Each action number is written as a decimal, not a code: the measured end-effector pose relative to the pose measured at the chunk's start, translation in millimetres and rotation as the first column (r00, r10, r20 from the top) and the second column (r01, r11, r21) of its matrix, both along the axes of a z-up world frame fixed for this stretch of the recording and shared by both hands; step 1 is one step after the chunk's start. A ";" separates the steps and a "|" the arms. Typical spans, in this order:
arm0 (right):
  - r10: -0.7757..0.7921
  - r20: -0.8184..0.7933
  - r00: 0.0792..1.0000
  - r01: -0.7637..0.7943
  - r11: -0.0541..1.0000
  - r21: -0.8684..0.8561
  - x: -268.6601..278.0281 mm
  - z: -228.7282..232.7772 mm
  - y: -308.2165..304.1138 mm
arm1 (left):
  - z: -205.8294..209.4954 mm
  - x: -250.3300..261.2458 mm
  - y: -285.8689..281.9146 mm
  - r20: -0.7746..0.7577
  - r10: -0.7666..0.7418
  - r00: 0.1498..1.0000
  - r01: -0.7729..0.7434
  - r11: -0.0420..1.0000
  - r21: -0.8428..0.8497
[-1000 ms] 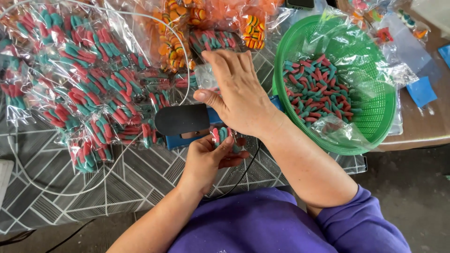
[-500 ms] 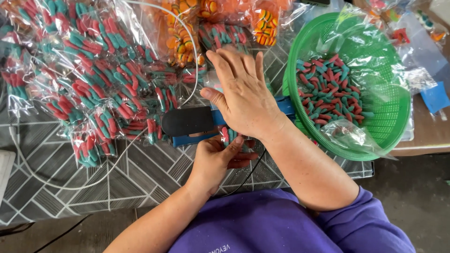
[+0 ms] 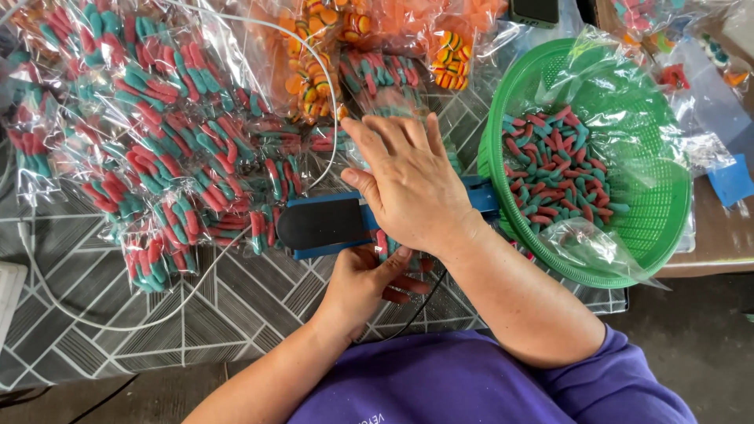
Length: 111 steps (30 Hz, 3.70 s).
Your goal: Manually filling small plastic bags with small food items and sealing them with a heat sealer.
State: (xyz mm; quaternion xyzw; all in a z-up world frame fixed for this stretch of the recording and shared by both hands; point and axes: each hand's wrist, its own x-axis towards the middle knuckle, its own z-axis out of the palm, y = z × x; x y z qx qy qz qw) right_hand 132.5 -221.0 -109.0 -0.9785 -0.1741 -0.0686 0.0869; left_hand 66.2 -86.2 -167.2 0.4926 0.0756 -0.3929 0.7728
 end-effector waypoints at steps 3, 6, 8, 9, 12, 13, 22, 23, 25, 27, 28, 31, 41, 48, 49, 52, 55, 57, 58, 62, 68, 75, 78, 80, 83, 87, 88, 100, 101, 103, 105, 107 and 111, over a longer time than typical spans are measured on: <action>0.003 -0.009 1.000 -0.002 0.999 0.049 -0.3 0.6 -1.1 | -0.1 -0.3 0.3 -0.002 0.002 1.000 -0.002 1.000 -0.012; 0.017 0.002 1.000 -0.017 0.998 0.061 0.7 -1.7 -3.2 | -1.8 0.0 0.1 -0.009 0.004 1.000 -0.004 0.999 -0.035; 0.017 -0.005 1.000 -0.017 0.998 0.058 1.4 -2.7 -2.9 | -1.9 0.0 0.7 0.005 0.001 1.000 -0.001 0.999 -0.045; 0.015 -0.005 1.000 -0.015 0.998 0.059 1.3 -2.1 -2.5 | -1.2 0.6 0.6 0.006 -0.001 1.000 0.001 0.999 -0.045; 0.010 0.017 1.000 -0.010 0.999 0.033 -0.1 -0.6 -0.6 | 0.7 0.8 1.4 -0.002 -0.013 1.000 0.013 0.999 -0.042; 0.010 0.036 0.999 -0.011 1.000 0.024 -0.5 0.1 -0.3 | 1.3 1.2 1.4 -0.010 -0.010 1.000 0.009 0.999 -0.041; 0.025 0.061 0.998 -0.029 0.997 0.066 -2.1 2.9 0.4 | 1.4 1.2 2.6 -0.002 -0.026 1.000 0.026 0.999 -0.039; 0.031 0.054 0.998 -0.035 0.997 0.076 -2.1 4.3 0.0 | 1.4 1.5 2.3 0.012 -0.032 0.999 0.032 0.998 -0.048; 0.032 0.056 0.998 -0.037 0.996 0.086 -1.7 4.5 0.1 | 2.5 2.3 2.6 0.004 -0.030 1.000 0.030 0.999 -0.042; 0.033 0.054 0.998 -0.038 0.995 0.096 -1.8 4.1 -0.5 | 1.6 2.1 2.3 -0.008 -0.027 1.000 0.027 0.999 -0.036; 0.033 0.058 0.998 -0.038 0.995 0.093 -1.9 3.7 -0.9 | 0.2 1.7 2.2 -0.005 -0.027 1.000 0.026 0.999 -0.045; 0.024 0.071 0.997 -0.030 0.996 0.085 -1.7 2.4 -0.7 | -4.2 0.2 2.2 0.005 -0.022 1.000 0.022 0.998 -0.058; 0.022 0.100 0.995 -0.036 0.989 0.141 -2.1 -4.4 -3.8 | 4.6 0.4 2.5 0.005 -0.037 0.999 0.037 0.999 0.024; 0.071 0.063 0.996 -0.092 0.878 0.470 -10.2 12.2 -14.7 | -12.7 -8.2 -3.9 0.114 0.062 0.992 -0.062 0.998 -0.008; 0.041 0.148 0.988 -0.118 0.821 0.559 -14.9 16.9 -18.7 | -12.5 -8.3 -3.9 0.118 0.060 0.991 -0.060 0.998 -0.006; 0.000 0.399 0.917 -0.259 0.762 0.594 -53.7 39.0 -26.6 | -5.0 -5.9 -2.9 0.126 0.062 0.990 -0.062 0.998 -0.004; 0.068 0.484 0.872 -0.370 0.739 0.563 -105.5 8.5 -46.3 | -1.4 -5.7 -2.8 0.111 0.065 0.992 -0.064 0.998 -0.007; 0.141 0.415 0.899 -0.385 0.705 0.595 -119.3 -9.1 -46.2 | -5.8 -5.1 -3.3 0.098 0.066 0.993 -0.065 0.998 -0.010; 0.131 0.375 0.918 -0.319 0.804 0.501 -116.9 -7.6 -37.5 | -10.7 -4.9 -3.9 0.094 0.071 0.993 -0.071 0.997 -0.002; 0.046 0.335 0.941 -0.085 0.991 0.102 -109.6 -9.0 -30.4 | 3.0 -3.6 -2.6 0.068 0.088 0.994 -0.089 0.996 0.008; -0.060 0.296 0.953 0.112 0.981 -0.160 -106.1 -12.7 -21.2 | 2.7 -4.2 -7.2 0.076 0.130 0.989 -0.133 0.990 0.042; -0.033 0.288 0.957 0.095 0.974 -0.203 -99.6 -25.5 -23.2 | -15.3 -5.7 -8.1 0.094 0.135 0.986 -0.139 0.990 0.037; -0.012 0.241 0.971 0.059 0.980 -0.189 -96.9 -14.8 -10.5 | -30.2 -6.9 -7.5 0.083 0.144 0.986 -0.148 0.988 0.036; 0.007 0.268 0.963 0.072 0.957 -0.282 -96.0 -10.4 -5.9 | -34.6 -7.6 -7.8 0.109 0.141 0.984 -0.145 0.989 0.029; 0.008 0.234 0.972 0.050 0.969 -0.240 -93.4 -10.0 -7.6 | -34.9 -8.5 -8.5 0.104 0.147 0.984 -0.151 0.988 0.031; 0.009 0.234 0.972 0.033 0.984 -0.176 -90.5 -8.6 -0.4 | -30.0 -8.4 -10.2 0.127 0.156 0.980 -0.160 0.987 0.024; 0.011 0.244 0.970 0.037 0.980 -0.194 -91.0 -13.2 -1.3 | -28.6 -7.5 -10.2 0.130 0.151 0.980 -0.156 0.988 0.025; -0.090 0.171 0.981 0.095 0.995 -0.017 -101.6 -15.7 -35.0 | 7.2 -5.1 -7.0 0.075 0.127 0.989 -0.129 0.991 0.028; -0.081 0.162 0.984 0.082 0.997 -0.003 -102.5 -17.2 -37.0 | 6.8 -5.6 -7.0 0.079 0.128 0.989 -0.131 0.991 0.026; -0.076 0.176 0.981 0.057 0.992 0.114 -104.5 -2.0 -37.0 | 4.5 -8.1 -8.7 0.098 0.122 0.988 -0.125 0.992 0.025; -0.075 0.188 0.979 0.030 0.973 0.230 -108.2 11.1 -40.6 | 5.8 -9.4 -8.8 0.115 0.114 0.987 -0.118 0.993 0.027; -0.139 0.099 0.985 0.057 0.816 0.575 -114.6 21.8 -48.5 | 10.0 -10.2 -8.2 0.200 0.106 0.974 -0.119 0.991 0.056; -0.216 0.145 0.966 0.062 0.732 0.679 -110.0 46.2 -59.5 | 9.0 -15.7 -1.4 0.234 0.074 0.969 -0.100 0.990 0.104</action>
